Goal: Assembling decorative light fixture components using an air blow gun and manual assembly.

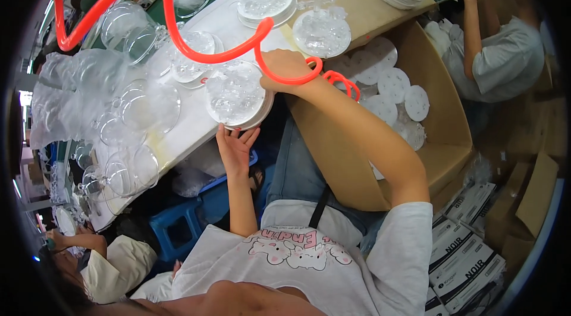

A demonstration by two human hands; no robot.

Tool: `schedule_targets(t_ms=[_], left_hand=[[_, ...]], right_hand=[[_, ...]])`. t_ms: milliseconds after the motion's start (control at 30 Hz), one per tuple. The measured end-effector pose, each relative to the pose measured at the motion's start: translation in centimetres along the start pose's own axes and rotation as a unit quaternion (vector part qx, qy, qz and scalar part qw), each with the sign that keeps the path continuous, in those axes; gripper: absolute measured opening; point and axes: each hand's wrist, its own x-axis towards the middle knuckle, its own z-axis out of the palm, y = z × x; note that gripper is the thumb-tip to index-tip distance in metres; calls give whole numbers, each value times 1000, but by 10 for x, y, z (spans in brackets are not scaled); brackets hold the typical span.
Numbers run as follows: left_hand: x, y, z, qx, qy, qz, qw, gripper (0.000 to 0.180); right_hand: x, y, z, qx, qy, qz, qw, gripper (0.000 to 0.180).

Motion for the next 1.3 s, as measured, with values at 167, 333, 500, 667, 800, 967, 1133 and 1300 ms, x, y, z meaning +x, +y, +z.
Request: schedule_targets(t_ms=[167,333,500,667,800,967,1133,1300], left_hand=[[-10,10,-21,398,115,137,900,41],[-12,50,-6,654,75,364,659,74],[12,65,-2,729,-8,343,592,88],[17,64,-3,692,-24,336,639,91],[17,60,-3,685,-26,329,649,92],[24,43,6,671,-38,347,654,92],[27,26,17,610,-20,369,701,97],[31,23,24,582,-25,357,730,100]], right_hand=[[-8,-3,-14,11,-89,-78,993,85],[-9,6,-8,-30,-114,-87,989,98],[-2,8,3,-44,-60,-134,988,91],[1,1,-4,-36,-86,-110,989,83],[1,2,-6,-54,-75,-122,988,84],[11,28,-5,-109,16,-235,966,73],[-12,23,-14,-40,-52,-29,997,29],[-12,47,17,-127,179,-153,964,14]])
